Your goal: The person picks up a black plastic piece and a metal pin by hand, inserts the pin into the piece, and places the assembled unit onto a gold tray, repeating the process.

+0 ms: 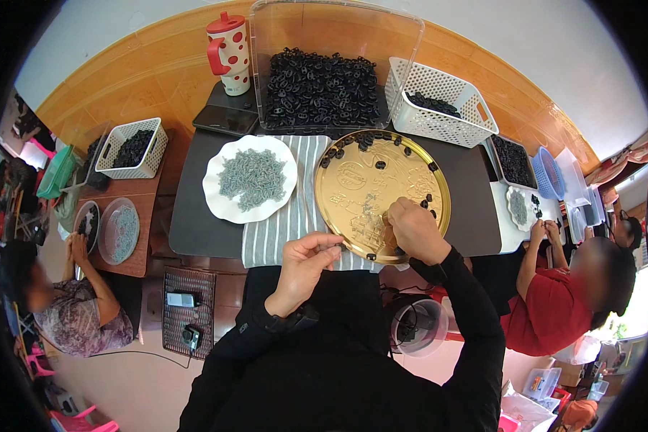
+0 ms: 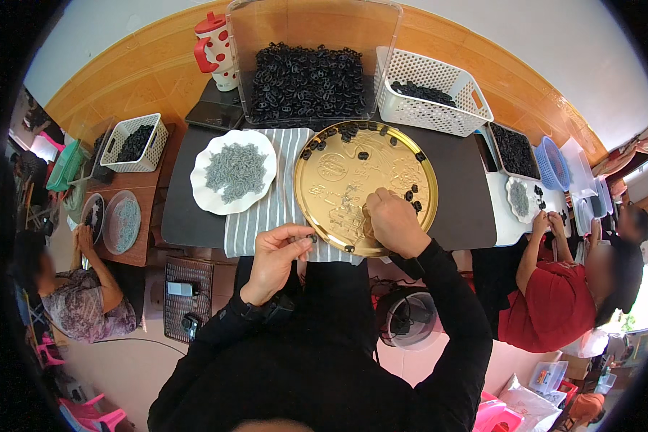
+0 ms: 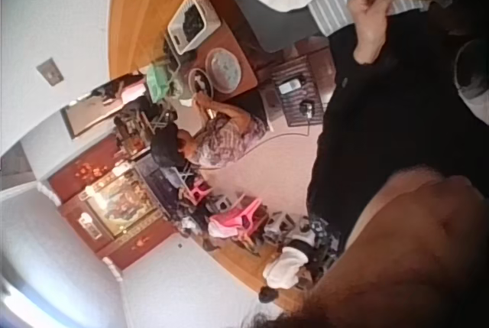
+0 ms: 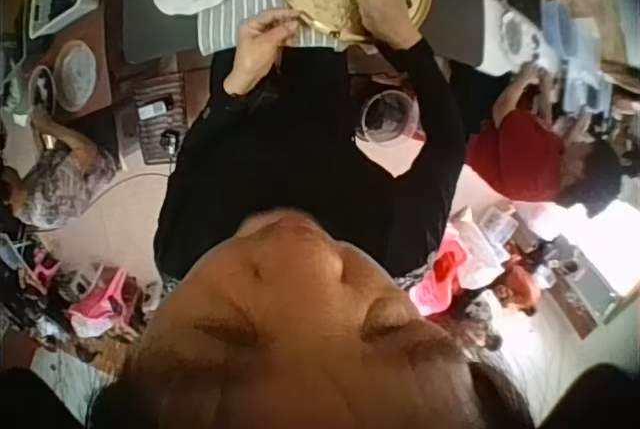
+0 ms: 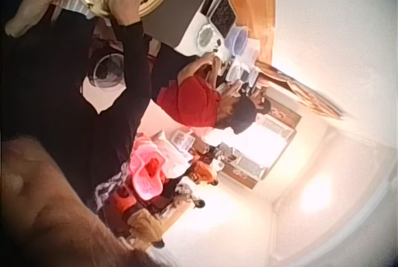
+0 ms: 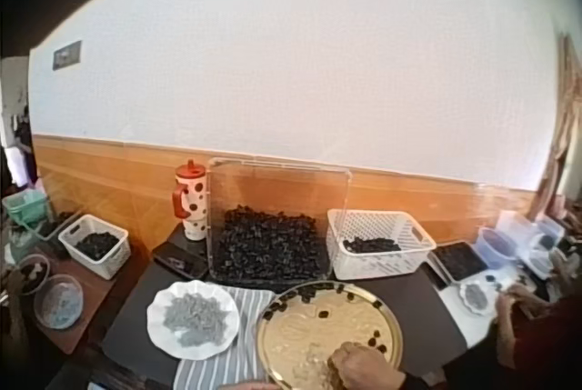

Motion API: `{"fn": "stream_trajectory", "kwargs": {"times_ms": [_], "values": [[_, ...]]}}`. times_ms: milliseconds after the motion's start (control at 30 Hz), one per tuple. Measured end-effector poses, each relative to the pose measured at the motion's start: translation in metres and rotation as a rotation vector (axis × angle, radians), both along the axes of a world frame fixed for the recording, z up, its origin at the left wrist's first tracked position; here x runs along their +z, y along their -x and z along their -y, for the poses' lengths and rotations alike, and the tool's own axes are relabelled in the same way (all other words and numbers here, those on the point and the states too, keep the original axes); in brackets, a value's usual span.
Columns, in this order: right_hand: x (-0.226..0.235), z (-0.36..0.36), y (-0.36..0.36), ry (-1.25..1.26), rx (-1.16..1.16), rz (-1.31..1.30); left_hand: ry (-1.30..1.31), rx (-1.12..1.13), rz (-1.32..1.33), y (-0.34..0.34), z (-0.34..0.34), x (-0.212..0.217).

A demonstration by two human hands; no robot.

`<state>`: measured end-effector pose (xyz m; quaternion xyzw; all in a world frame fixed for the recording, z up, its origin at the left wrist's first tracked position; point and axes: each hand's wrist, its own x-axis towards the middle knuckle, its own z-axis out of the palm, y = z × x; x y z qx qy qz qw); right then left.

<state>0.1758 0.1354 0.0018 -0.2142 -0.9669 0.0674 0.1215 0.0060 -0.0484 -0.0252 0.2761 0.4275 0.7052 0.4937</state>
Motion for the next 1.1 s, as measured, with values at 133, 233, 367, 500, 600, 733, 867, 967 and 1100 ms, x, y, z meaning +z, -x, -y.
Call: {"fn": "stream_trajectory", "kwargs": {"times_ms": [133,233,367,500,600,733,867,967,1100], "values": [[0.011,-0.002,-0.002,0.069,-0.069,-0.108,0.003,0.017,-0.028,0.000,0.001,0.001],[0.015,-0.003,-0.001,0.059,0.017,-0.150,0.014,0.010,-0.037,-0.001,0.002,0.000],[0.018,0.005,0.006,-0.097,0.137,0.038,0.031,0.004,-0.060,-0.003,0.002,0.000],[0.023,0.012,0.015,-0.263,0.154,0.176,0.031,-0.003,-0.055,-0.007,0.002,0.004],[0.018,0.003,0.011,-0.119,0.121,0.057,0.029,-0.010,-0.056,-0.006,0.004,0.004],[0.022,-0.005,-0.006,0.268,0.050,-0.141,0.017,-0.008,-0.076,-0.004,0.005,0.002],[0.021,-0.009,-0.018,0.839,-0.163,-0.356,-0.003,-0.008,-0.055,-0.005,0.003,0.000],[0.032,0.014,-0.016,1.227,-0.229,-0.605,-0.005,-0.029,-0.066,-0.007,0.003,0.000],[0.026,0.060,-0.004,1.167,-0.101,-0.592,0.037,-0.098,-0.040,-0.010,0.003,0.011]]}}
